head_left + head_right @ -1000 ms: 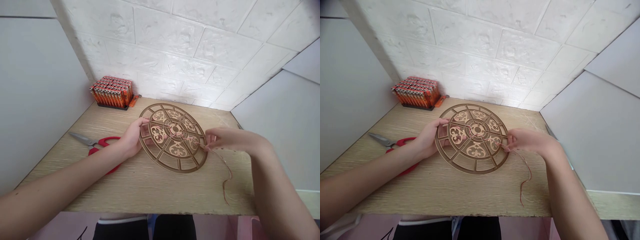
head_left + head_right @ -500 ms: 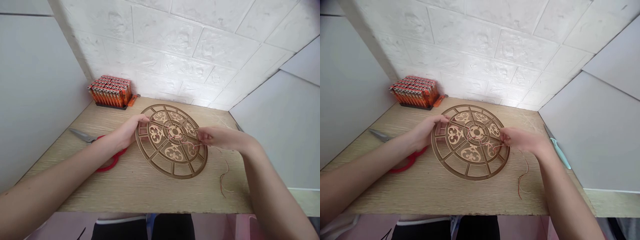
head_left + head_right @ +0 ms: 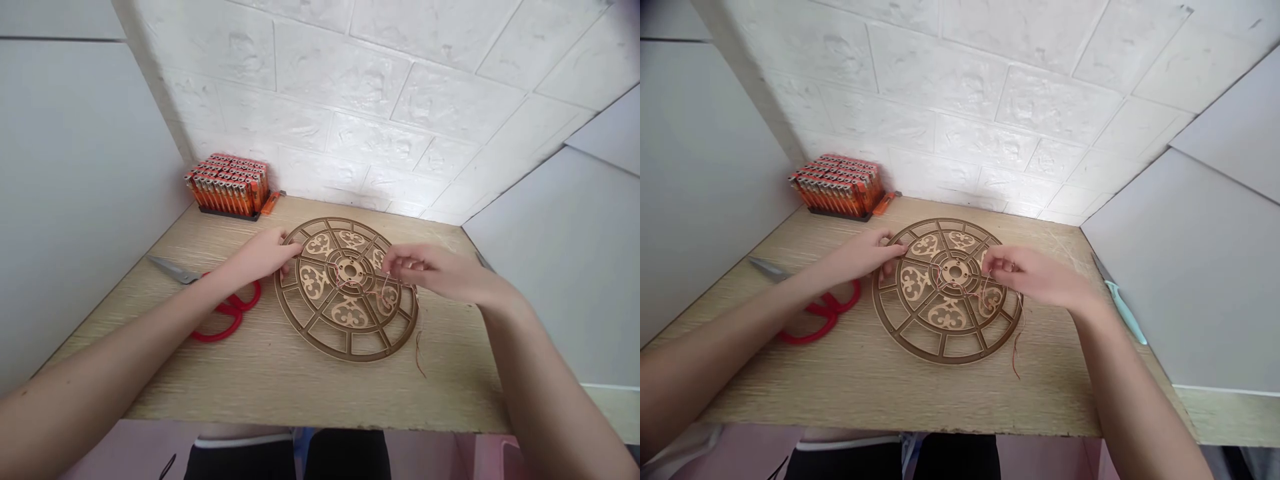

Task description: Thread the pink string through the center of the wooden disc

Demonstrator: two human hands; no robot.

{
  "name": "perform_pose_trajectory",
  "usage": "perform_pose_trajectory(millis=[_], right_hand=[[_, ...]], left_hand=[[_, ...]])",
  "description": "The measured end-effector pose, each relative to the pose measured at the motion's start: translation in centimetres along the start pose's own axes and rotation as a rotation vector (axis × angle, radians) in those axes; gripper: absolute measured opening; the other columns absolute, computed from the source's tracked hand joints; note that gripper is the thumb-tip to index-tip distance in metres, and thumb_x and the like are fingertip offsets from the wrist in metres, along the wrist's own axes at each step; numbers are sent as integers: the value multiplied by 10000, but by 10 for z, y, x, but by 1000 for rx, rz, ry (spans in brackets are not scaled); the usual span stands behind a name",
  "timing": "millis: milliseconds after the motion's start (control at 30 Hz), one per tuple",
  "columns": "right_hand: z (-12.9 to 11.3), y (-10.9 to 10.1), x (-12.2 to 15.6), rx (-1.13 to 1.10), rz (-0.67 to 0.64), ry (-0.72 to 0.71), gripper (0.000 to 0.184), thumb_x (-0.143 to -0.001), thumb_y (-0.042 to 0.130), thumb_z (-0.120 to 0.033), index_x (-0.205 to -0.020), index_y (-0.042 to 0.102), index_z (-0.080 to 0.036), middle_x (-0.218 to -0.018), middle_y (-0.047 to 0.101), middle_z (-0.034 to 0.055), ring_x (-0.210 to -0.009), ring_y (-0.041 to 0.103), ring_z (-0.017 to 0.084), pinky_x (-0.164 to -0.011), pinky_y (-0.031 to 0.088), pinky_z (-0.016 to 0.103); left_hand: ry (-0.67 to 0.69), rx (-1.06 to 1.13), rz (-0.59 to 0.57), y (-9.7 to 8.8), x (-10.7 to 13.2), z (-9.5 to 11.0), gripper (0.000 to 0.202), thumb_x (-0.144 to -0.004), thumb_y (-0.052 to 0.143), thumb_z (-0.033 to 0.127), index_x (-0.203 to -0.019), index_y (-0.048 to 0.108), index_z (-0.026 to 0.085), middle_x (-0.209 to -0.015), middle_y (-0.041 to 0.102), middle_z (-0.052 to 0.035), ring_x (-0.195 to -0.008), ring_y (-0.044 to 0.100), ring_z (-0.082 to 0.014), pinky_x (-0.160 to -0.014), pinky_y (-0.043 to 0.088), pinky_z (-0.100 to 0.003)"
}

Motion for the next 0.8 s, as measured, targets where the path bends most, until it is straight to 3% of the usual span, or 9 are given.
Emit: perform_pose_trajectory(millis=[167, 367, 500, 600, 800], right_hand=[[-2, 7, -1, -49, -53, 16, 142, -887, 447, -232, -929, 581, -216, -818, 594, -13, -713, 544, 131, -618, 403, 244], [-3, -8, 0, -217, 96, -49, 156, -888, 431, -231, -955, 568, -197, -771, 566, -5, -703, 546, 127, -683, 433, 253], [6, -14, -3, -121, 184, 5, 159, -881, 439, -245, -967, 568, -207, -803, 586, -2, -701, 559, 133, -658, 434, 252], [13, -11, -7, -24, 180, 46, 172, -882, 429, -247, -974, 570, -216, -813, 599, -1, -713, 571, 145, -634, 437, 252], [2, -10, -11, 130, 221, -93, 202, -888, 431, -226, -1026, 577, -227, -1038, 598, 10, -909, 558, 156, -743, 433, 259]], left_hand=[[24, -259, 84, -12, 3, 3, 505, -764, 482, 623, -915, 561, 148, -687, 606, -14, -569, 532, -101, -487, 324, -205], [58, -462, 229, -22, 6, 8, 496, -741, 486, 643, -921, 560, 186, -798, 605, -13, -671, 515, -136, -534, 300, -236], [60, -498, 231, -21, 5, 6, 525, -753, 456, 665, -951, 560, 190, -835, 600, -26, -674, 503, -138, -545, 278, -244], [59, -524, 240, -21, 5, 6, 528, -767, 442, 661, -973, 565, 191, -853, 597, -36, -687, 502, -140, -560, 271, -245], [86, -596, 346, -27, 16, 15, 493, -835, 358, 615, -924, 594, 191, -796, 583, -43, -707, 504, -146, -576, 244, -237]])
Point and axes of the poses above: each hand's wrist, its own x-axis away from the middle knuckle, its own y-axis out of the palm, z = x × y, the point moved 8 cm from there along -x, towards the middle knuckle
